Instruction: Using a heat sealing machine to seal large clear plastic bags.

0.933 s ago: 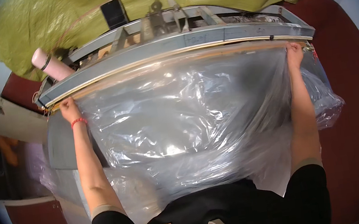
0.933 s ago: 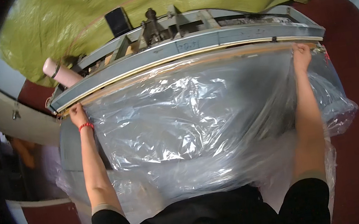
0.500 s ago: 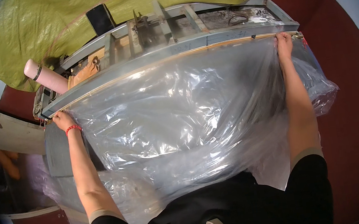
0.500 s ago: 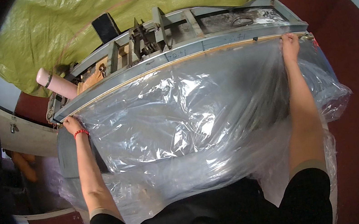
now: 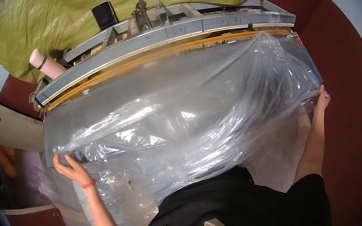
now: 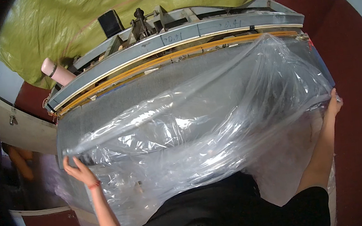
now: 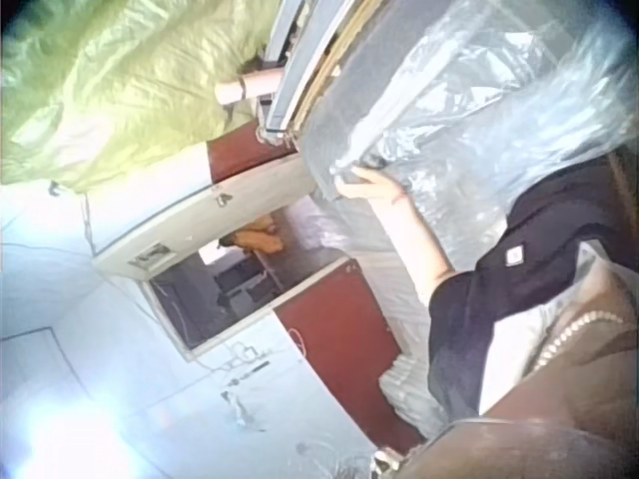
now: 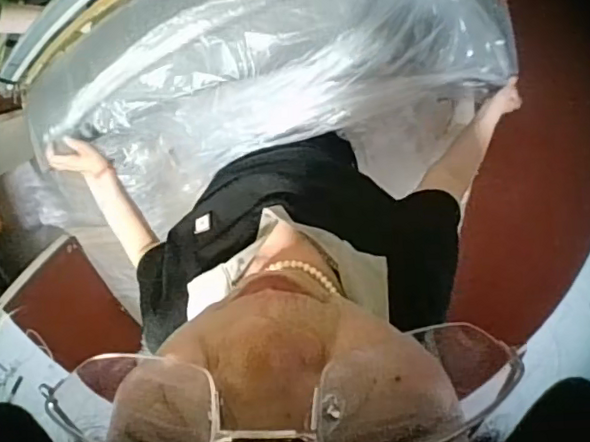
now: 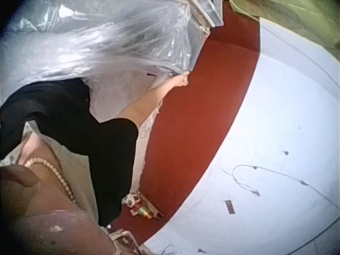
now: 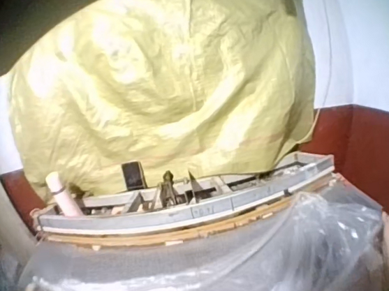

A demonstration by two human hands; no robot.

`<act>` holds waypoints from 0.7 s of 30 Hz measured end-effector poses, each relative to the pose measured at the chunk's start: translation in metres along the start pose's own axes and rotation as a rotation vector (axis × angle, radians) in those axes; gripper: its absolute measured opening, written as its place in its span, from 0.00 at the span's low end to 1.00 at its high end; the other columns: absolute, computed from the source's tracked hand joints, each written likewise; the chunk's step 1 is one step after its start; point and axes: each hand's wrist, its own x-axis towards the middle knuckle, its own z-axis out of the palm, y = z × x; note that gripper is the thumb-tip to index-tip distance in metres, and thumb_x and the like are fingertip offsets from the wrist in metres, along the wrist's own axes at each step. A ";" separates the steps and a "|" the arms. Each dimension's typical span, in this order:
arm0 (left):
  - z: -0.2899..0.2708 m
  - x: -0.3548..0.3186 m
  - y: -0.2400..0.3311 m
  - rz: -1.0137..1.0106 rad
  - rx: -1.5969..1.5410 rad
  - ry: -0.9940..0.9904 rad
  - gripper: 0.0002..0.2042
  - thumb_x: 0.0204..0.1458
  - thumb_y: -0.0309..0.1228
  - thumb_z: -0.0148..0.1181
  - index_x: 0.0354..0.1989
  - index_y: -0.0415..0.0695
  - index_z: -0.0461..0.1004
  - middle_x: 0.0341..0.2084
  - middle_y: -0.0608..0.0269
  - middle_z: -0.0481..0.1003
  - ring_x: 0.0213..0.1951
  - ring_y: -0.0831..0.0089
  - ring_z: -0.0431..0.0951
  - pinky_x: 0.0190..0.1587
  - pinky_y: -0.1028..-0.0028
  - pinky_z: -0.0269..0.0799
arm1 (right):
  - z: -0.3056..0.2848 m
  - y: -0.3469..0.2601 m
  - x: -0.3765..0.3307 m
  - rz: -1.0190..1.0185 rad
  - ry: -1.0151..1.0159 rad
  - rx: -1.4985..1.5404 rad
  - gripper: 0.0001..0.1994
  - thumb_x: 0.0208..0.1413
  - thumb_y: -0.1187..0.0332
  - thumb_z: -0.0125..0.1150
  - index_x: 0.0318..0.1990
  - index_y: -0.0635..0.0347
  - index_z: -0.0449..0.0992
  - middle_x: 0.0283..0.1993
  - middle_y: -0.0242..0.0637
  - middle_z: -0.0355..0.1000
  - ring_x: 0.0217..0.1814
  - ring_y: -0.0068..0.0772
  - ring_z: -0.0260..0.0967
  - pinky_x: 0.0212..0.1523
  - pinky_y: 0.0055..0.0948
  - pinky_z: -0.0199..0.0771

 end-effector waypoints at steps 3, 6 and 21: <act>-0.035 -0.081 0.066 0.013 -0.580 -0.812 0.13 0.49 0.25 0.54 0.44 0.38 0.68 0.43 0.54 0.69 0.44 0.64 0.69 0.46 0.69 0.64 | 0.007 0.016 0.006 -0.105 -0.208 0.376 0.18 0.53 0.66 0.57 0.49 0.67 0.69 0.49 0.39 0.67 0.49 0.30 0.64 0.51 0.28 0.63; -0.037 -0.156 0.132 0.570 -0.763 -1.280 0.10 0.45 0.26 0.58 0.37 0.40 0.73 0.31 0.54 0.74 0.36 0.55 0.74 0.40 0.64 0.70 | 0.035 -0.024 -0.017 -0.293 -0.212 0.435 0.16 0.54 0.69 0.56 0.49 0.68 0.69 0.48 0.40 0.68 0.49 0.30 0.65 0.52 0.27 0.63; -0.031 0.087 -0.173 -0.475 -0.201 0.025 0.18 0.57 0.32 0.46 0.51 0.35 0.66 0.50 0.53 0.68 0.52 0.67 0.67 0.55 0.72 0.60 | 0.112 -0.292 -0.360 -0.774 -1.589 0.268 0.15 0.58 0.59 0.54 0.44 0.61 0.70 0.25 0.26 0.67 0.29 0.13 0.63 0.31 0.15 0.61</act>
